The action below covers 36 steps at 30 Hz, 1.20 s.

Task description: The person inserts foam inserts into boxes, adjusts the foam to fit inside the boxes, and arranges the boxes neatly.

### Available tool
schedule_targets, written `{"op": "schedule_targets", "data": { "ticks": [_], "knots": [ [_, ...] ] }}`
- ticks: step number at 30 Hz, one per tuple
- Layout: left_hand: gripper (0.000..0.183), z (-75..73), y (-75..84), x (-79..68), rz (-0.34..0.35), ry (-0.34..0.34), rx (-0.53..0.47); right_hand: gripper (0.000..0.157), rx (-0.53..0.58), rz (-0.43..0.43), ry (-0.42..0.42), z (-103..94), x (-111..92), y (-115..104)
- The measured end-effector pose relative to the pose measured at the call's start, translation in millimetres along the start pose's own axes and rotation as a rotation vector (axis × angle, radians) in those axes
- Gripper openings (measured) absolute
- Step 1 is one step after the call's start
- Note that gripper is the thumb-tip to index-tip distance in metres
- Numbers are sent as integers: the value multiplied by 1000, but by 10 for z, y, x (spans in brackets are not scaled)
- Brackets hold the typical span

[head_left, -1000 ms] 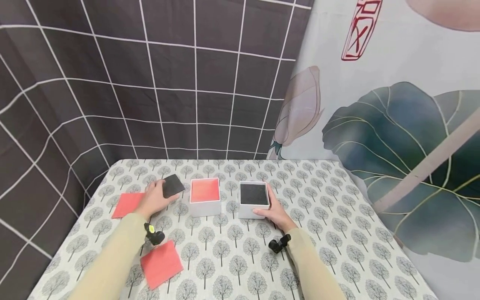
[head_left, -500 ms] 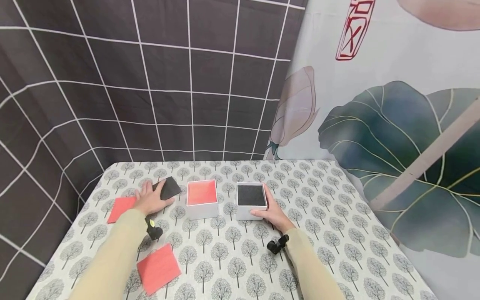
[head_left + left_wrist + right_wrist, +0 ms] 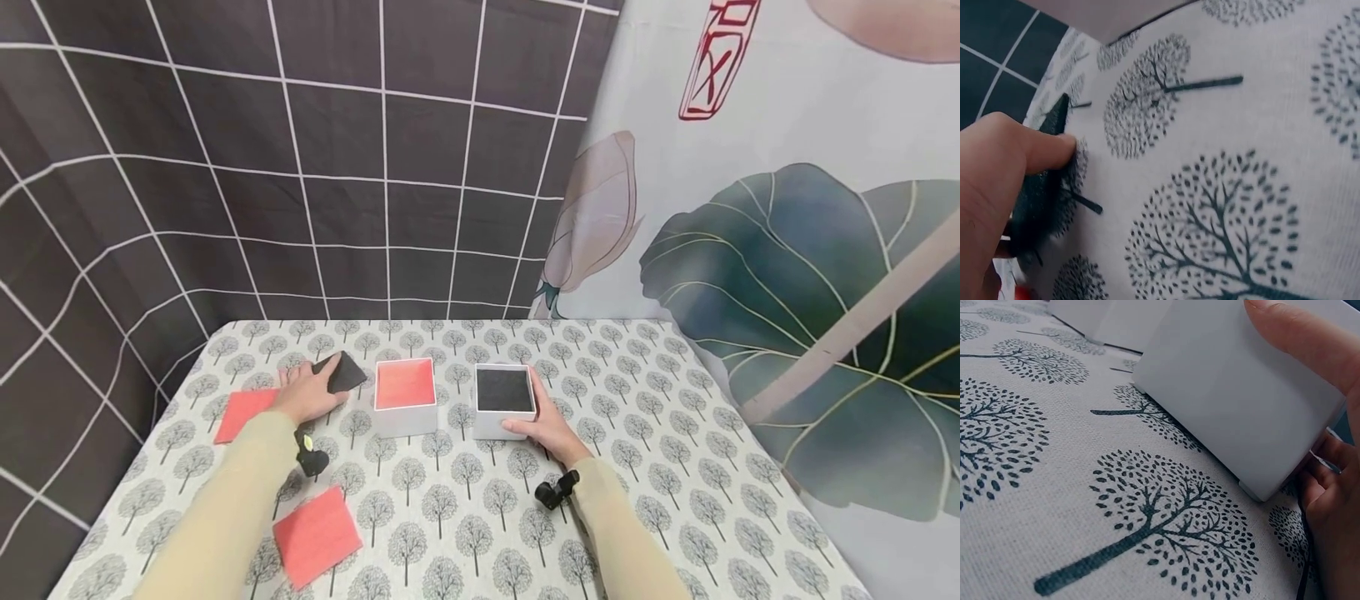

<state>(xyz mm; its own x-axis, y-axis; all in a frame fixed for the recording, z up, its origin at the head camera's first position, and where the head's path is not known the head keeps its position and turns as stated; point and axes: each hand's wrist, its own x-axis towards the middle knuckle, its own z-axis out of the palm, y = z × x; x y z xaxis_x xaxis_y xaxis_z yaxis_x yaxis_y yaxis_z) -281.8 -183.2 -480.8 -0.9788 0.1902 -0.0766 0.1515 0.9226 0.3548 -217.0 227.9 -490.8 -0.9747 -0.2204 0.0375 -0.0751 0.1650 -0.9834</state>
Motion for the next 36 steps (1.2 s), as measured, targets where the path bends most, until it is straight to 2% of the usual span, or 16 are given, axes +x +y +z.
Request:
{"op": "schedule_targets", "data": {
  "ticks": [10, 16, 20, 26, 36],
  "knots": [
    [77, 21, 73, -14, -55, 26, -19, 109, 0, -18, 0, -10, -14, 8],
    [75, -9, 105, -74, -52, 119, -96, 110, -2, -9, 8, -9, -17, -21],
    [73, -52, 116, -166, -21, 172, -157, 110, 14, 5, 4, -3, -18, -33],
    [69, -86, 145, -343, 39, 190, -142, 109, 11, -1, 0, -12, -7, -34],
    [70, -79, 218, -668, 43, 227, -161, 110, -10, 7, 12, -1, 1, -29]
  ]
}}
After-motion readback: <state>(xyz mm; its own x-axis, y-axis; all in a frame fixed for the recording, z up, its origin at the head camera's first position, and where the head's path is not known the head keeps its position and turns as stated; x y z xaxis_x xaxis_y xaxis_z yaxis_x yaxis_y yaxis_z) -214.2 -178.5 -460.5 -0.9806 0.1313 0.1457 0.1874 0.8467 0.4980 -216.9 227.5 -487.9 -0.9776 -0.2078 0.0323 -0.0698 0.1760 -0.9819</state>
